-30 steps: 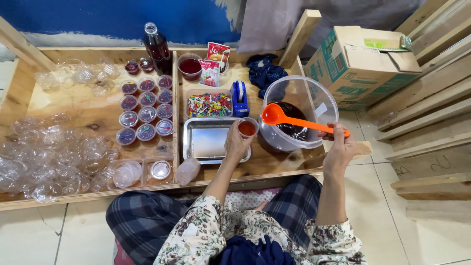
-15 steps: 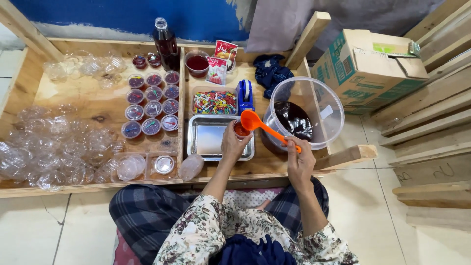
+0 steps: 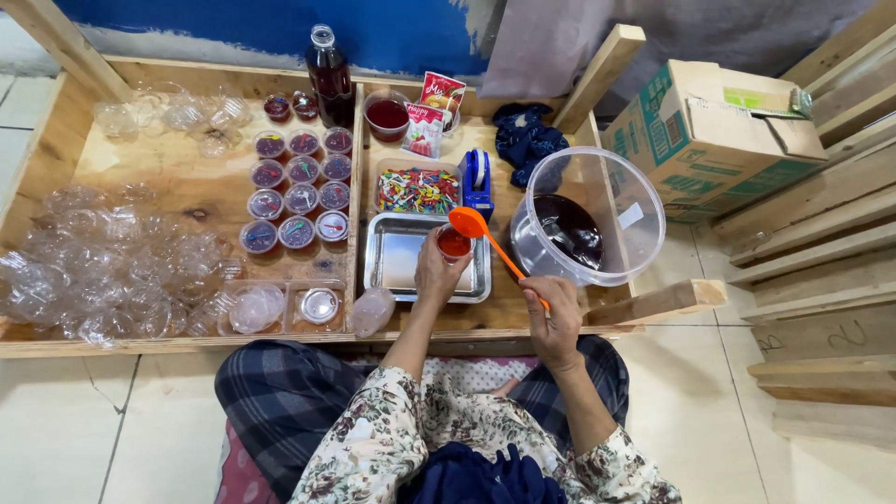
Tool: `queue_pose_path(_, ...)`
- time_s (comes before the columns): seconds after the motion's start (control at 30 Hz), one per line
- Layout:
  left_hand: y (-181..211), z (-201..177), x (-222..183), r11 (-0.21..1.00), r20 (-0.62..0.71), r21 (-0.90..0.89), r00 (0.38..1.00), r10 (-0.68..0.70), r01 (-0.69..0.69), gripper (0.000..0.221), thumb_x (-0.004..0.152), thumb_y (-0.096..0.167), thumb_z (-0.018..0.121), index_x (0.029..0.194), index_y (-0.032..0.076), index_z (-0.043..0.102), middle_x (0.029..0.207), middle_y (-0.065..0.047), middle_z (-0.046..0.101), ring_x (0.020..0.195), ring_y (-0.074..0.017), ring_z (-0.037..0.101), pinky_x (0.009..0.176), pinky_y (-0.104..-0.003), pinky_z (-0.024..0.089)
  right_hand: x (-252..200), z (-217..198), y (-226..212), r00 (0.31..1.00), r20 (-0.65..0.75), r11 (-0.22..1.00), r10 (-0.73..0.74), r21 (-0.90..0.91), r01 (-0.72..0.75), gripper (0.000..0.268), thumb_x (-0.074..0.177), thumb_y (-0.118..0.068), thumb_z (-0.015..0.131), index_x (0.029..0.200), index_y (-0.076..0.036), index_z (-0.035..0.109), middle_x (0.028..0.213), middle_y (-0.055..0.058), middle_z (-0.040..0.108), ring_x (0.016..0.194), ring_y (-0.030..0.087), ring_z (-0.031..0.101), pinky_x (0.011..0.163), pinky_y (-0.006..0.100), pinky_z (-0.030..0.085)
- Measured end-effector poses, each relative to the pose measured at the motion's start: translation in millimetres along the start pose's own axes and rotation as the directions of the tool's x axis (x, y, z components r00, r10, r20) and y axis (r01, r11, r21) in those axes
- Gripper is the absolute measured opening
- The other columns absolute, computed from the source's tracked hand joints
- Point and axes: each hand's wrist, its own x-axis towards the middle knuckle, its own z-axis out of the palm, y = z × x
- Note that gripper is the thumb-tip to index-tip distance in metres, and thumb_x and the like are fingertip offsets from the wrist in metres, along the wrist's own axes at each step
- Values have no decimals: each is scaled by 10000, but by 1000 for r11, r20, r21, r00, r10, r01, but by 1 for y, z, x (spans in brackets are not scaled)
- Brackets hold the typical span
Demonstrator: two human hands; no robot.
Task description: The person fills small cups with a dark liquid from a large container using a ladle, adds sprinkles by hand, and seals the cups with lids by hand.
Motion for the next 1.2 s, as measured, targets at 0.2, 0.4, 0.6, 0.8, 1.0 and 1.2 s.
queue_pose_path(0.2, -6, -3, -2, 999, -17, 34, 1000, -4, 4, 803, 787, 334, 856, 1422, 81, 436, 1307, -223, 582, 1239, -445, 580, 1012, -576, 491, 2, 12, 18, 998, -40, 998, 53, -24, -54, 128, 1019, -86, 628, 1025, -68, 754, 917, 52, 751, 838, 262, 666, 835, 341, 517)
queue_pose_path(0.4, -18, -4, -1, 999, -53, 46, 999, -2, 4, 825, 770, 356, 866, 1425, 97, 435, 1300, -214, 581, 1232, -438, 583, 1013, -565, 498, -46, 52, 68, 999, 43, 981, 23, -195, -14, 117, 1010, -176, 663, 1076, -135, 750, 988, -6, 751, 890, 235, 664, 822, 340, 492)
queue_pose_path(0.6, -16, -11, -2, 999, -48, 47, 999, -16, 18, 817, 764, 377, 861, 1418, 119, 446, 1306, -206, 583, 1230, -428, 591, 1019, -544, 500, -99, 85, 101, 962, 250, 934, -111, -305, 187, 179, 994, -273, 641, 1133, -196, 724, 944, 10, 655, 915, 257, 610, 747, 361, 472)
queue_pose_path(0.8, -21, -14, 0, 999, -60, 42, 998, -11, 13, 831, 752, 395, 866, 1420, 130, 449, 1304, -184, 586, 1238, -412, 590, 1035, -530, 496, -157, 92, 129, 908, 406, 842, -103, -450, 296, 300, 997, -430, 569, 1248, -306, 676, 1017, -31, 641, 1030, 195, 618, 843, 334, 445)
queue_pose_path(1.0, -30, -14, -1, 1000, -67, 26, 998, 8, -6, 821, 761, 398, 867, 1415, 115, 458, 1303, -190, 591, 1232, -414, 596, 1035, -520, 499, -175, 87, 126, 881, 473, 826, -13, -492, 276, 404, 993, -513, 522, 1310, -292, 638, 1087, -12, 659, 1092, 193, 614, 888, 358, 434)
queue_pose_path(1.2, -31, -20, -3, 1000, -75, 29, 997, 10, -8, 831, 744, 390, 875, 1415, 128, 460, 1301, -186, 588, 1226, -423, 594, 1042, -529, 489, -179, 88, 121, 831, 517, 827, 206, -546, 135, 409, 982, -552, 511, 1294, -321, 640, 1145, -16, 646, 1175, 208, 579, 958, 404, 438)
